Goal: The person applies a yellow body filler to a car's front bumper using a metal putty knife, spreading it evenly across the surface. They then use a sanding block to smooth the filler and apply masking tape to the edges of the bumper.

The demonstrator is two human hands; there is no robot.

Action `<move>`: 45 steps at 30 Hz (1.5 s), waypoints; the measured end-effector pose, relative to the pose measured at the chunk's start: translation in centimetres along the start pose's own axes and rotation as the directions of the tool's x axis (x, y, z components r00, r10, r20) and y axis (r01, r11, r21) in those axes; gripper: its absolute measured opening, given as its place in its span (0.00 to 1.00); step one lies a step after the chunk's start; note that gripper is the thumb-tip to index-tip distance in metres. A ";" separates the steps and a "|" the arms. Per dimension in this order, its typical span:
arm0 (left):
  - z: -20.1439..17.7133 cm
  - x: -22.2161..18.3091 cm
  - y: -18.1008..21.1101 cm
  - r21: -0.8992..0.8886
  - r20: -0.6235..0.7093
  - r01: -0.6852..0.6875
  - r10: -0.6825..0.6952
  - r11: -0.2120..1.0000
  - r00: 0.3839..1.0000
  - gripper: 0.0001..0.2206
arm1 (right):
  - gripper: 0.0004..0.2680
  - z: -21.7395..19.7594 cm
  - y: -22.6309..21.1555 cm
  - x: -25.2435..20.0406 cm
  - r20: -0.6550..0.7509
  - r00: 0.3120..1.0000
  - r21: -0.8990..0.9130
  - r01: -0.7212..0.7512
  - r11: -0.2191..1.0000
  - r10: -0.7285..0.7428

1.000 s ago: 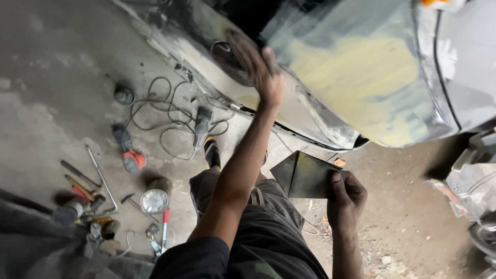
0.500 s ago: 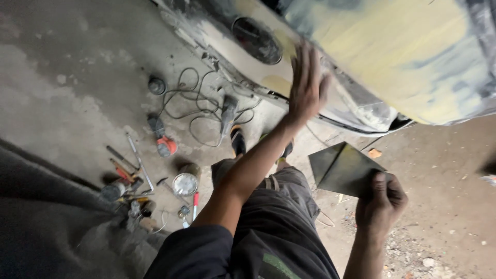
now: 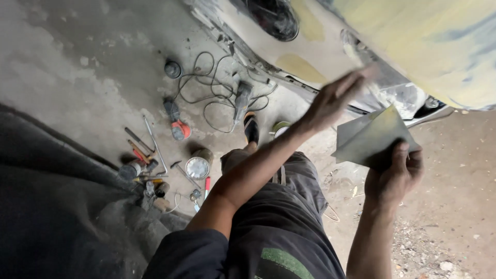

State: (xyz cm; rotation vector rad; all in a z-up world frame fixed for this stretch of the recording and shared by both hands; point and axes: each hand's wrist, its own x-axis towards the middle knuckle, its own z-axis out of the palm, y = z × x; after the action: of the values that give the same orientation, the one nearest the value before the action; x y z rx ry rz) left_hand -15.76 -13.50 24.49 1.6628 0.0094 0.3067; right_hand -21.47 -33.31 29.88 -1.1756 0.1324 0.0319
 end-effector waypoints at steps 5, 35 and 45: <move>2.1 -6.5 3.6 -0.191 0.171 0.139 -0.107 0.972 0.979 0.27 | 0.06 -0.8 3.6 -0.3 0.057 0.998 0.015 0.039 0.999 -0.040; -17.7 -13.1 -17.4 0.638 -0.171 0.249 -0.181 0.729 0.969 0.11 | 0.02 -8.6 10.6 -6.2 -0.146 0.967 0.108 -0.195 0.975 0.209; -39.9 5.8 -29.1 0.966 0.035 0.102 -0.509 0.238 0.860 0.41 | 0.02 6.2 18.5 -9.8 -0.263 0.955 -0.017 -0.148 0.989 0.138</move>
State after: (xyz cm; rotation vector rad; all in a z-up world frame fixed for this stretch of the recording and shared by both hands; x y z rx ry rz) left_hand -13.29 30.02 0.44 2.8703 0.3343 -0.4668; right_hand -32.43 -20.07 16.40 -1.2015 0.4517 0.0068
